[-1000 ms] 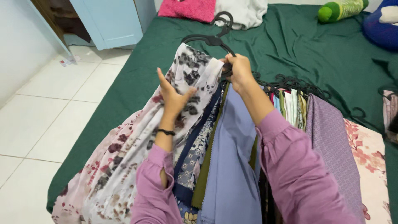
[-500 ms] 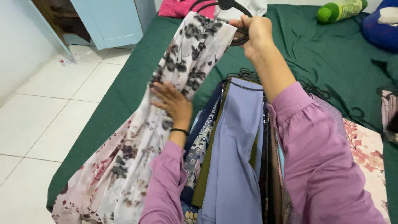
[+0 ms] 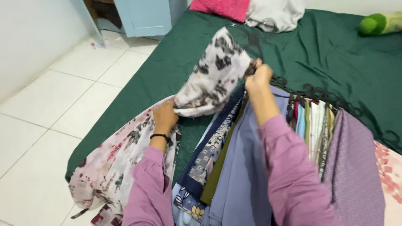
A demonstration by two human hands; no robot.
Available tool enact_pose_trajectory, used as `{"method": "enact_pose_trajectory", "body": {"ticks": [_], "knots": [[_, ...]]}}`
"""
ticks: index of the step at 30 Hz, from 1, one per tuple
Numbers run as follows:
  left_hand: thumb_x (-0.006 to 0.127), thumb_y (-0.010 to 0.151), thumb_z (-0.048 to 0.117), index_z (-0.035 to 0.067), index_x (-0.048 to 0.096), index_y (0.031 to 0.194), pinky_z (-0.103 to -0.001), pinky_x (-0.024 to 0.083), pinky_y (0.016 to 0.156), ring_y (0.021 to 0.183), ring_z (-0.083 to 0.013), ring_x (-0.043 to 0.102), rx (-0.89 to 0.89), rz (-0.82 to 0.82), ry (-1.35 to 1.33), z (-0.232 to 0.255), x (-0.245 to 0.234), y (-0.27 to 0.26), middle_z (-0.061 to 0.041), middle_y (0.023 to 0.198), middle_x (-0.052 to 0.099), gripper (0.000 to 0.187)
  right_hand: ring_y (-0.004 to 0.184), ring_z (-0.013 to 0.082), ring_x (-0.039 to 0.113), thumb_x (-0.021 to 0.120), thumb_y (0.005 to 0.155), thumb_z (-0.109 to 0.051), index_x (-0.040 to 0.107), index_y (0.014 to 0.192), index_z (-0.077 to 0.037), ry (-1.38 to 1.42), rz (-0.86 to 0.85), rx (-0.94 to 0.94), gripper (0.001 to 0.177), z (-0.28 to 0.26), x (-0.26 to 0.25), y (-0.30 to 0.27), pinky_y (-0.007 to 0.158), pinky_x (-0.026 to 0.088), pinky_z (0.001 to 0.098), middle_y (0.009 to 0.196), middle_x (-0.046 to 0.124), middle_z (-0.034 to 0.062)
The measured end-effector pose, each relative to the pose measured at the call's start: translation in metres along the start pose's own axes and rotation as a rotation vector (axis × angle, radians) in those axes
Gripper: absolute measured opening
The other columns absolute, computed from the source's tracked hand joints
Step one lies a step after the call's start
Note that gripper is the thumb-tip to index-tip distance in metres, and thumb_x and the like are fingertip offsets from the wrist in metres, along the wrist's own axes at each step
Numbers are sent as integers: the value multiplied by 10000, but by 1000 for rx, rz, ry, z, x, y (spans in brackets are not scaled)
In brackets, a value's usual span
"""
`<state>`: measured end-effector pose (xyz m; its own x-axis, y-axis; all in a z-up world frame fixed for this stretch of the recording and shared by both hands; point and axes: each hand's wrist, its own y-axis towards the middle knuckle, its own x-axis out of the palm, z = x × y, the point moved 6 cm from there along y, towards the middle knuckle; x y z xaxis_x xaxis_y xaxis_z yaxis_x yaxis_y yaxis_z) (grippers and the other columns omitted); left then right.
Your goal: The person removes several garments from a wall-mounted hanger rack, places them on a bed, and then hangs them back on the rack one by one. The person also folds some of the garments on the bed before rehanging them.
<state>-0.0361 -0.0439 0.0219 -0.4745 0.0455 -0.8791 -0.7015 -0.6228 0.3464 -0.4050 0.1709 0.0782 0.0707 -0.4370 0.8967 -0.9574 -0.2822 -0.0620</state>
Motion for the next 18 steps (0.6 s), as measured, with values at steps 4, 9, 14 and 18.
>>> {"method": "enact_pose_trajectory", "body": {"ticks": [4, 9, 14, 18], "knots": [[671, 847, 241, 175, 709, 1140, -505, 542, 754, 945, -354, 706, -5, -58, 81, -18, 8, -7, -134, 1093, 694, 303, 764, 242, 658, 514, 987, -6, 614, 1045, 28, -88, 131, -79, 121, 77, -88, -22, 777, 613, 429, 916, 652, 105], [682, 824, 210, 159, 699, 1145, -547, 508, 821, 1007, -333, 691, 14, -169, 189, -52, 6, -22, -126, 1156, 657, 326, 734, 289, 701, 512, 947, -58, 615, 1034, 25, -645, 253, 117, 159, 81, -138, -45, 695, 624, 469, 855, 678, 116], [650, 827, 120, 146, 680, 1170, -549, 497, 893, 1125, -324, 661, 63, -195, 203, -51, 11, -43, -105, 1207, 649, 345, 719, 322, 737, 597, 889, -131, 663, 977, 57, -1285, 147, 83, 218, 52, -110, -50, 626, 633, 478, 809, 704, 137], [623, 828, 107, 143, 626, 1244, -596, 474, 892, 1122, -348, 636, 16, -313, 188, -51, 27, -28, -123, 1268, 619, 417, 743, 313, 721, 779, 863, -302, 690, 924, 87, -1555, 136, 19, 403, 38, -86, -41, 592, 635, 466, 839, 686, 133]]}}
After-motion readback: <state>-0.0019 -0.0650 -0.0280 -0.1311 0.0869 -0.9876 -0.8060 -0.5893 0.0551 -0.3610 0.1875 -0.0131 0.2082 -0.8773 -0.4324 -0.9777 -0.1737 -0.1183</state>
